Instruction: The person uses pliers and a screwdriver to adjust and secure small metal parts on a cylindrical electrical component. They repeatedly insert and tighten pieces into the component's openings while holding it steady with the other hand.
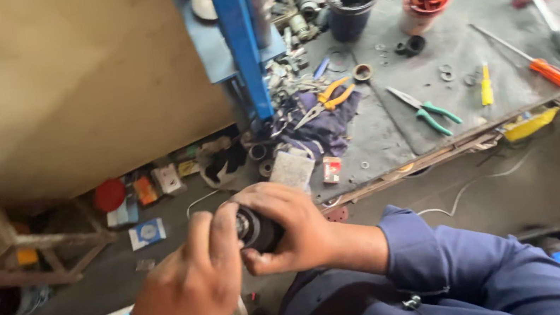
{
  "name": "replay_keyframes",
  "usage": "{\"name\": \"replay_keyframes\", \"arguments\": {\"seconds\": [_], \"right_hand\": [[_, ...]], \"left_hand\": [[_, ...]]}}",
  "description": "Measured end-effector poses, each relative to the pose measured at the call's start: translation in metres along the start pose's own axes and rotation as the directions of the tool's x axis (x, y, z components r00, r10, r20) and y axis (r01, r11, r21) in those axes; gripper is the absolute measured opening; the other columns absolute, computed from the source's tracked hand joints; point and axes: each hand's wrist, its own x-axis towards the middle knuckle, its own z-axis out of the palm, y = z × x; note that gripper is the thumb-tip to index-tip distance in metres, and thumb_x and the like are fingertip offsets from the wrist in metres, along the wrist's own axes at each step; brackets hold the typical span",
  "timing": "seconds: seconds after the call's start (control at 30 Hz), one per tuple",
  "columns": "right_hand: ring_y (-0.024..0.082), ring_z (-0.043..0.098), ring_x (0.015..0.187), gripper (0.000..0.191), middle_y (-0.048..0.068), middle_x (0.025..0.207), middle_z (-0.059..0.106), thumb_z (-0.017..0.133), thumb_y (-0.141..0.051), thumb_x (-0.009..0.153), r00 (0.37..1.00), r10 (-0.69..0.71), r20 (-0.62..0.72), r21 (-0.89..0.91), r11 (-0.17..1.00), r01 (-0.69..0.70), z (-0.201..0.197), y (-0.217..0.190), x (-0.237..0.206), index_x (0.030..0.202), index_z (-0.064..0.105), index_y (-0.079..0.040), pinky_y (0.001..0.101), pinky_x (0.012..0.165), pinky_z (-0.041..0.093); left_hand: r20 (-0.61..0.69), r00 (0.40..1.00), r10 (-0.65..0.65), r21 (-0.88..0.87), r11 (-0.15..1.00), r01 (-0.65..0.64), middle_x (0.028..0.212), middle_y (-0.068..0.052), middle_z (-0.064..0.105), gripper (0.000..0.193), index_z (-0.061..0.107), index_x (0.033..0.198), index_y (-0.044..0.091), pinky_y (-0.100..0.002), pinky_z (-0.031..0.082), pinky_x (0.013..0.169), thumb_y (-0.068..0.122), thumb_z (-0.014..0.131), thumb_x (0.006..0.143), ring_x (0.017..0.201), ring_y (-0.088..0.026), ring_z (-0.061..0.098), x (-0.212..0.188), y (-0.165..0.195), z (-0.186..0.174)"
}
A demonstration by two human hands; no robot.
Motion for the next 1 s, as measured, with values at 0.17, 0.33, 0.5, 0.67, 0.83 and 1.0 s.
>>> {"name": "replay_keyframes", "arguments": {"seconds": [0.17,0.33,0.5,0.67,0.83,1.0], "right_hand": [[0.037,0.072,0.108,0.061,0.019,0.117,0.068,0.080,-0.022,0.076,0.999,-0.025,-0.025,0.062,0.998,0.026,-0.001,-0.001,0.002,0.129,0.059,0.002,0.0406,0.094,0.059],[0.036,0.072,0.109,0.061,0.017,0.118,0.070,0.080,-0.023,0.079,1.000,-0.022,-0.013,0.067,0.997,0.023,-0.006,-0.006,0.010,0.131,0.059,0.000,0.0393,0.093,0.059],[0.037,0.066,0.123,0.071,0.017,0.132,0.066,0.081,-0.027,0.085,0.997,-0.062,0.053,-0.019,0.998,0.064,-0.015,0.001,-0.003,0.142,0.051,0.000,0.0475,0.112,0.053],[0.036,0.056,0.135,0.062,0.015,0.141,0.062,0.069,-0.021,0.083,0.980,0.191,0.053,-0.287,0.943,-0.169,-0.058,0.069,-0.068,0.142,0.056,-0.006,0.0494,0.117,0.042],[0.043,0.055,0.131,0.064,0.026,0.139,0.058,0.075,-0.040,0.095,0.852,0.389,-0.349,-0.845,0.262,-0.466,-0.171,0.147,-0.132,0.136,0.055,0.005,0.0495,0.112,0.043],[0.041,0.060,0.113,0.054,0.022,0.118,0.061,0.074,-0.048,0.090,0.688,0.665,-0.291,-0.900,0.053,-0.432,-0.225,0.161,-0.144,0.118,0.066,-0.002,0.0506,0.096,0.050]], "left_hand": [[0.020,0.996,0.086,-0.042,0.996,-0.085,0.095,-0.014,0.060,0.060,0.053,0.135,-0.001,-0.038,0.056,0.049,0.006,0.065,0.077,0.060,-0.025,0.071,0.002,-0.010,-0.002],[0.010,0.996,0.091,-0.036,0.995,-0.091,0.094,-0.014,0.059,0.059,0.054,0.134,-0.002,-0.038,0.057,0.050,0.005,0.064,0.077,0.060,-0.024,0.072,0.001,-0.011,0.002],[-0.028,0.999,0.029,-0.011,0.999,-0.030,0.096,-0.013,0.061,0.060,0.056,0.136,-0.002,-0.039,0.057,0.050,0.003,0.062,0.077,0.063,-0.026,0.073,0.003,0.000,0.007],[-0.014,1.000,-0.010,-0.129,0.992,0.008,0.096,-0.015,0.061,0.064,0.052,0.142,0.000,-0.040,0.058,0.061,-0.001,0.061,0.080,0.072,-0.027,0.073,-0.010,-0.003,0.008],[-0.170,0.927,-0.333,-0.394,0.885,0.246,0.117,-0.011,0.066,0.051,0.057,0.143,0.014,-0.039,0.058,0.081,0.003,0.057,0.094,0.097,-0.027,0.073,-0.034,0.005,0.041],[-0.176,0.880,-0.442,-0.944,0.330,-0.023,0.144,-0.019,0.056,0.055,0.041,0.152,0.003,-0.041,0.047,0.114,0.029,0.058,0.106,0.134,-0.032,0.059,-0.035,0.009,0.084]]}}
